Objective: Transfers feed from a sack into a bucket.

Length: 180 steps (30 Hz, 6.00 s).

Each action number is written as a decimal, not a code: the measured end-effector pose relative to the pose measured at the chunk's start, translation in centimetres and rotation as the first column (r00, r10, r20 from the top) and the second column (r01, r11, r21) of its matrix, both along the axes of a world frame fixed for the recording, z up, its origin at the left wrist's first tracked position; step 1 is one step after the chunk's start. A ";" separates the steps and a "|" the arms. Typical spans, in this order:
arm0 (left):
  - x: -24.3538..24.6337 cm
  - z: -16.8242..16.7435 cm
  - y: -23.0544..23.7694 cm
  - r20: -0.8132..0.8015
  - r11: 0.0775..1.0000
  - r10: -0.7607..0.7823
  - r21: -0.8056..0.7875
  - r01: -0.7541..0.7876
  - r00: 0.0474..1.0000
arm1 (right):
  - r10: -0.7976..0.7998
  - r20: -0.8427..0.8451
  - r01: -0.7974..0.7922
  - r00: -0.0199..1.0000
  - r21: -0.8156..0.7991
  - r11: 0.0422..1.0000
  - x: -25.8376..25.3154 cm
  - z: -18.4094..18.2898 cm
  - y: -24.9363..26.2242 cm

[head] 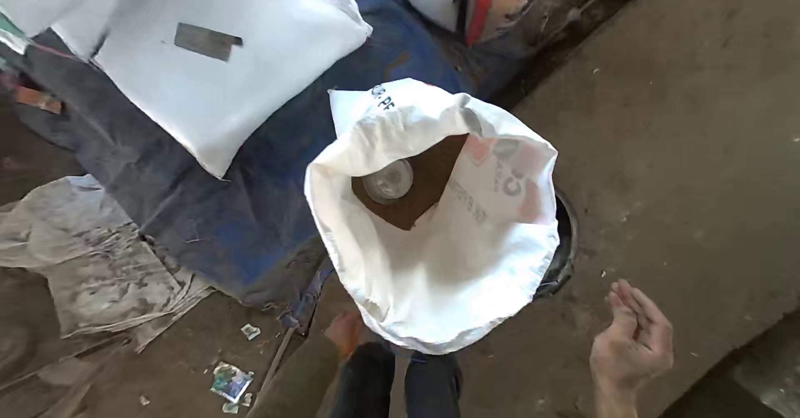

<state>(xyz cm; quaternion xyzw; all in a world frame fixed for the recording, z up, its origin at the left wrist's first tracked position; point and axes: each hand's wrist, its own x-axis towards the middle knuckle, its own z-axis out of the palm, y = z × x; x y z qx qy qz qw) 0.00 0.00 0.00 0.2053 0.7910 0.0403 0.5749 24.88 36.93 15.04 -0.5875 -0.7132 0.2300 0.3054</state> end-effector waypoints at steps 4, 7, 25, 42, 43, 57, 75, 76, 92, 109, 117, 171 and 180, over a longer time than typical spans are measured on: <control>-7.2 2.2 2.7 -0.150 0.640 0.752 0.398 -0.657 0.642 | 0.204 0.191 -0.183 0.960 -0.124 0.975 -7.6 2.4 -0.1; -11.6 10.9 9.1 -0.067 0.246 0.875 0.915 -0.319 0.480 | 0.024 0.226 0.078 0.974 -0.432 0.899 -11.0 -1.2 0.6; -20.0 0.6 39.1 -0.777 0.811 -0.214 0.196 0.551 0.592 | -0.539 -0.416 -0.253 0.732 -0.901 0.352 -8.1 -8.2 2.7; -32.4 -2.6 49.5 -0.074 0.996 0.041 0.080 -0.035 0.996 | -0.128 0.216 0.247 0.968 -0.909 0.336 -3.5 -24.6 9.6; -32.2 -3.1 49.9 -0.081 0.997 0.064 0.040 -0.061 0.995 | -0.072 0.219 0.229 0.973 -0.876 0.424 -3.6 -23.7 10.4; -31.9 -3.0 49.7 -0.131 0.969 -0.096 0.212 0.123 0.987 | 0.718 0.064 -0.417 0.693 -0.777 0.471 -29.8 -22.9 15.3; -10.3 -5.2 43.8 0.184 0.291 0.925 0.221 -0.931 0.333 | 0.356 -0.260 -0.333 0.898 -0.929 0.161 -28.3 -19.4 14.0; -10.6 -5.2 42.7 0.284 0.220 0.919 0.205 -0.954 0.273 | 0.331 -0.256 -0.325 0.908 -0.930 0.173 -28.1 -19.2 14.6; -25.5 -9.4 13.9 0.376 0.193 0.910 -0.006 -0.981 0.176 | 0.391 0.303 -0.038 0.869 -0.748 0.663 -30.9 -22.4 26.7; -24.6 -6.2 23.2 -0.395 0.901 0.229 0.433 -0.040 0.889 | -0.256 0.502 0.541 0.826 -0.580 0.609 -33.0 -22.0 -4.3; -29.2 -4.5 24.5 0.494 -0.079 0.870 0.126 -0.989 -0.006 | -0.840 -0.052 0.263 0.540 -0.938 0.227 -22.1 -24.6 -3.1; -32.1 -5.9 33.8 -0.269 0.870 0.392 0.419 -0.259 0.880 | -0.597 0.053 0.353 0.801 -0.846 0.400 -23.2 -28.0 1.1; -32.8 -10.2 31.7 0.104 0.345 0.915 0.294 -0.891 0.389 | -0.197 0.244 0.313 0.950 -0.714 0.626 -13.4 -26.2 4.4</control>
